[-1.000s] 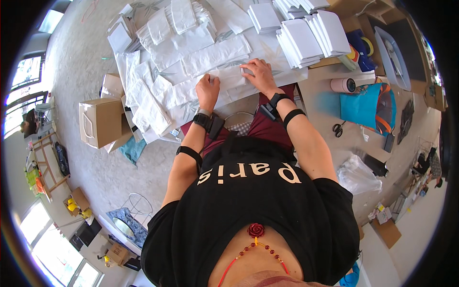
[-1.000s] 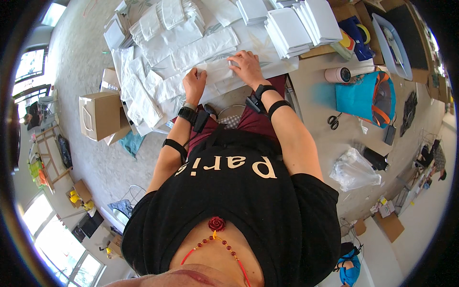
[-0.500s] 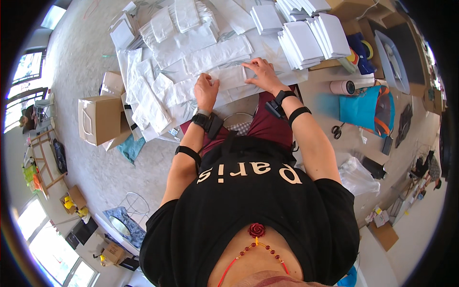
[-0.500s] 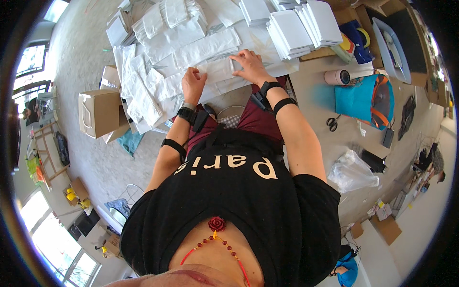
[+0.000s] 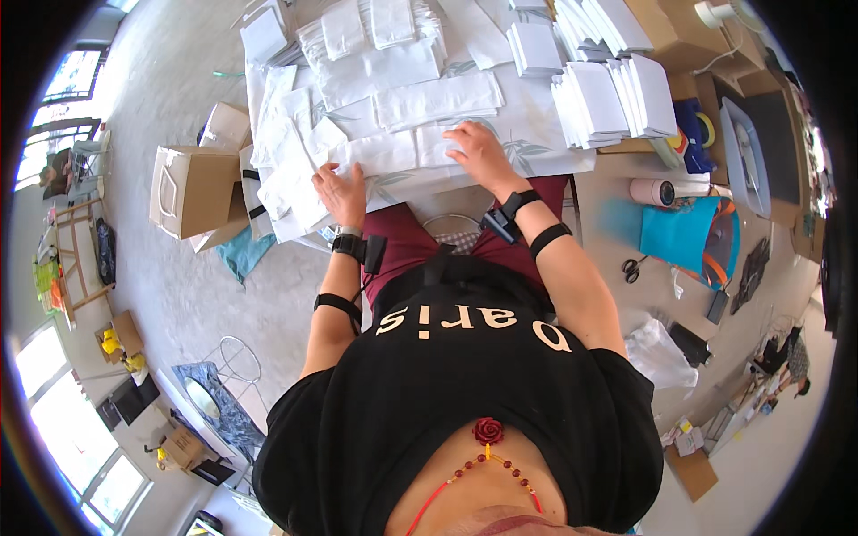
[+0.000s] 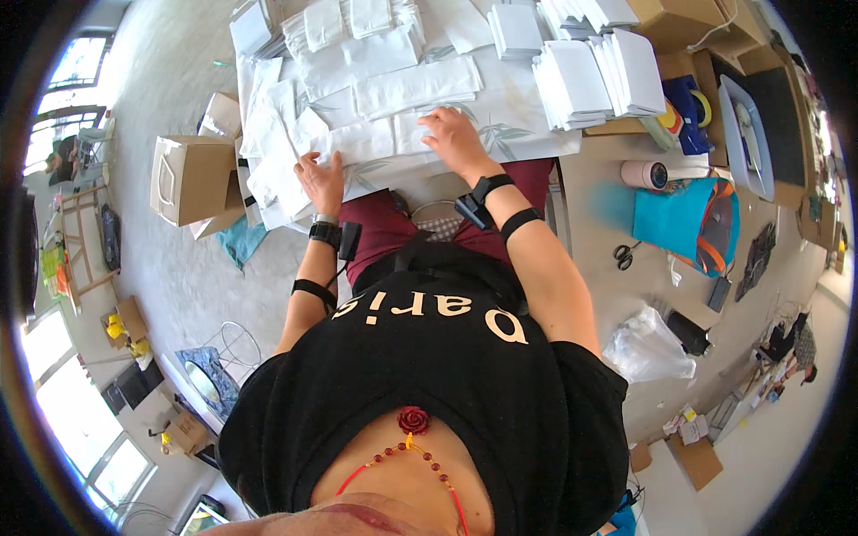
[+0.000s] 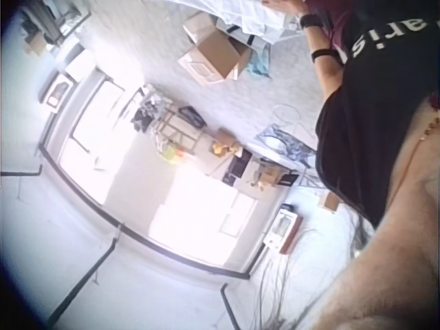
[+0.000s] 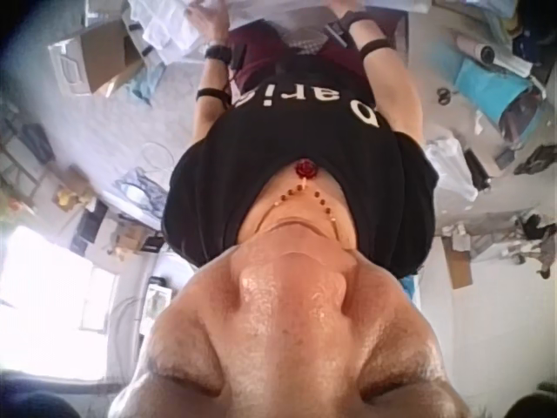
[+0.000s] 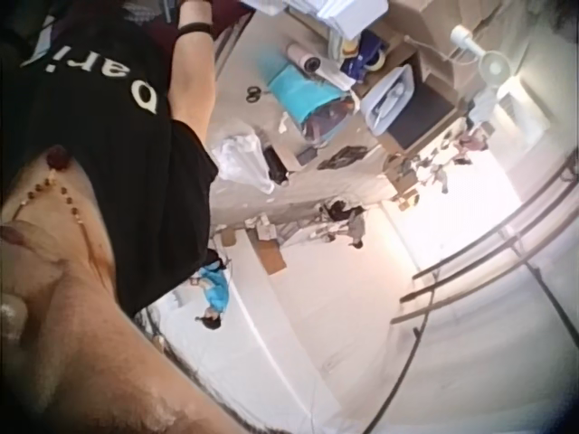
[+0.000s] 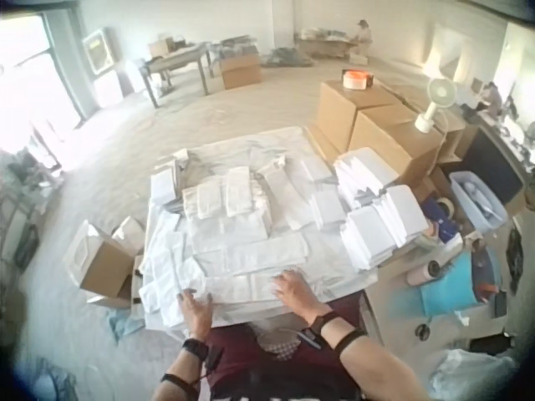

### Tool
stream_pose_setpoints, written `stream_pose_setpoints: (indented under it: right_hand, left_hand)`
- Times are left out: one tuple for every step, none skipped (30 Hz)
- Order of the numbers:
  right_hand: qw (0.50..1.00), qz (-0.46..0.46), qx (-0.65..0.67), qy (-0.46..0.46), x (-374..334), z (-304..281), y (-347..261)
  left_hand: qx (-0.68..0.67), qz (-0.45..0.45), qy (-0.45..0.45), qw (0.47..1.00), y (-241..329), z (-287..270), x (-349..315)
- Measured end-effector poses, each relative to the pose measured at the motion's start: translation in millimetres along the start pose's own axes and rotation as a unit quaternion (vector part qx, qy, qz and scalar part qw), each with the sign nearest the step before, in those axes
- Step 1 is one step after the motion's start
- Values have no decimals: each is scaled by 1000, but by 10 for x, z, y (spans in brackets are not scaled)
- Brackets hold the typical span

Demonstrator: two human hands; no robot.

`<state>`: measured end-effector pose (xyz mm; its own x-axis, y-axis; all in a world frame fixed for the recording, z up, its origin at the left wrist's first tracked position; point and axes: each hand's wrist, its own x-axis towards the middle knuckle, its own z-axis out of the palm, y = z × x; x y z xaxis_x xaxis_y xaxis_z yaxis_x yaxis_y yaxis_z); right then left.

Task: The person picks up, folds, and stacks paper slips onto a table, handling items one at a time by hand.

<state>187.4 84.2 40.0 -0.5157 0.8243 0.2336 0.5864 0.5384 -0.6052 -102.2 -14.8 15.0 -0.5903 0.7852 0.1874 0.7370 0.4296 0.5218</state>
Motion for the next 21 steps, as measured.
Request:
stream_pose_setpoints:
  right_hand:
    - [1000,6,1,-21,16,66,-85]
    - [999,13,0,-41,4,135,-87]
    - [999,18,14,-43,-2,195,-81]
    - [999,24,14,-46,-18,236,-62]
    - [998,29,15,-52,-28,253,-57]
    - [998,34,15,-57,-34,265,-46]
    - [997,38,21,-61,-36,279,-34]
    - [997,41,26,-65,-29,276,-39]
    - [996,45,32,-69,-22,273,-44]
    - [996,42,32,-66,-20,269,-51]
    - [997,40,32,-63,-15,263,-58]
    - [997,37,33,-59,-7,257,-64]
    - [997,31,30,-61,2,252,-71]
    - [997,27,27,-61,1,249,-63]
    - [998,23,23,-62,0,238,-64]
    - [998,18,20,-55,10,238,-67]
    - [999,13,17,-48,43,232,-103]
    - [999,7,15,-42,106,205,-205]
    - [997,40,53,-42,171,186,-310]
    - [992,72,92,-45,293,91,-561]
    - [985,107,128,-44,381,19,-739]
  left_hand:
    - [8,-11,-7,1000,-27,-4,-7]
    - [14,-21,-16,1000,14,-12,-23]
    - [19,-31,-25,999,54,-22,-36]
    - [20,-23,-20,999,93,-34,-40]
    - [21,-17,-13,1000,92,-25,-53]
    - [22,-11,-8,1000,86,-20,-58]
    - [11,-2,-8,1000,75,-21,-52]
    - [0,7,-7,1000,51,-11,-46]
    - [-11,17,-6,1000,30,0,-41]
    - [-16,18,-3,1000,15,15,-37]
    - [-20,20,1,1000,15,24,-21]
    - [-24,23,6,999,13,25,-15]
    - [-53,11,7,999,9,23,-10]
    - [-83,0,6,997,60,1,10]
    - [-112,-10,5,994,132,-36,30]
    - [-169,-32,-1,985,210,-70,39]
    - [-225,-54,-6,973,326,-128,43]
    - [-279,-77,-10,957,411,-166,35]
    - [-296,-45,8,954,501,-182,36]
    - [-311,-14,28,950,573,-190,31]
    - [-327,19,44,944,682,-187,18]
